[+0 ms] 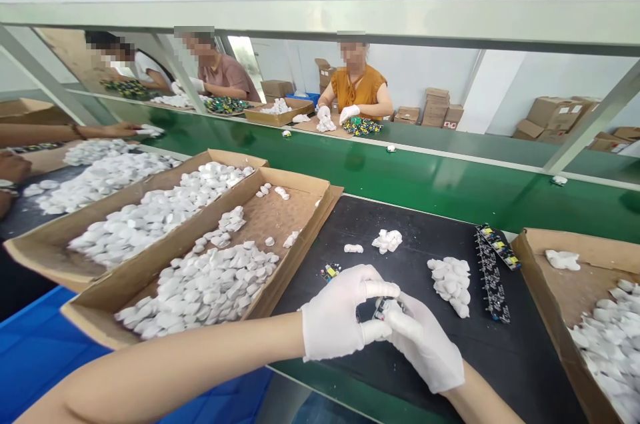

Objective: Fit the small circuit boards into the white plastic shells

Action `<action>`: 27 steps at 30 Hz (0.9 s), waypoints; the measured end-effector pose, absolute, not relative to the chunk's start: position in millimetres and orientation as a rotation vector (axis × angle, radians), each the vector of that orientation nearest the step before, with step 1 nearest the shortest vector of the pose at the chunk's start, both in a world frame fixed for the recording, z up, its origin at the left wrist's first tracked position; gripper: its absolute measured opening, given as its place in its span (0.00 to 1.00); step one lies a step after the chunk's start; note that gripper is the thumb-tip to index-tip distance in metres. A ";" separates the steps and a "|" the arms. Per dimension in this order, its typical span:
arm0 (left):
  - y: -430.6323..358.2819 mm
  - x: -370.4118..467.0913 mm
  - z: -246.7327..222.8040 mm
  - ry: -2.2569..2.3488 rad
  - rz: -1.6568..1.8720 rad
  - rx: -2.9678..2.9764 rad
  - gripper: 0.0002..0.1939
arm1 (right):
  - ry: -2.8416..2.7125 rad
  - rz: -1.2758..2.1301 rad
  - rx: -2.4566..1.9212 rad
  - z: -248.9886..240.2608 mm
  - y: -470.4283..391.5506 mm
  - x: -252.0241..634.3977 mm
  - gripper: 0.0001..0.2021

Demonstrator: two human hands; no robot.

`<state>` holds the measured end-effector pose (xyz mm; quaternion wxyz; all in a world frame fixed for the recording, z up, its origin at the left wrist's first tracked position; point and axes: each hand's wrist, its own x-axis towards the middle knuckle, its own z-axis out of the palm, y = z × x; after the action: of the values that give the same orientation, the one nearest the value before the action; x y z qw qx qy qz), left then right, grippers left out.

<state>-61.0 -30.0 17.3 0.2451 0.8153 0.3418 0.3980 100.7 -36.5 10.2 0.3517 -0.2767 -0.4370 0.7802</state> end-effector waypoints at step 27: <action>-21.1 -64.3 17.8 0.819 0.920 2.138 0.21 | -1.115 2.049 -0.724 10.9 -38.7 103.8 0.16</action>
<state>-64.3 -21.1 17.8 0.3305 0.8178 0.3132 0.3520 103.8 -38.7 10.9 0.3423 -0.2786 -0.4289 0.7882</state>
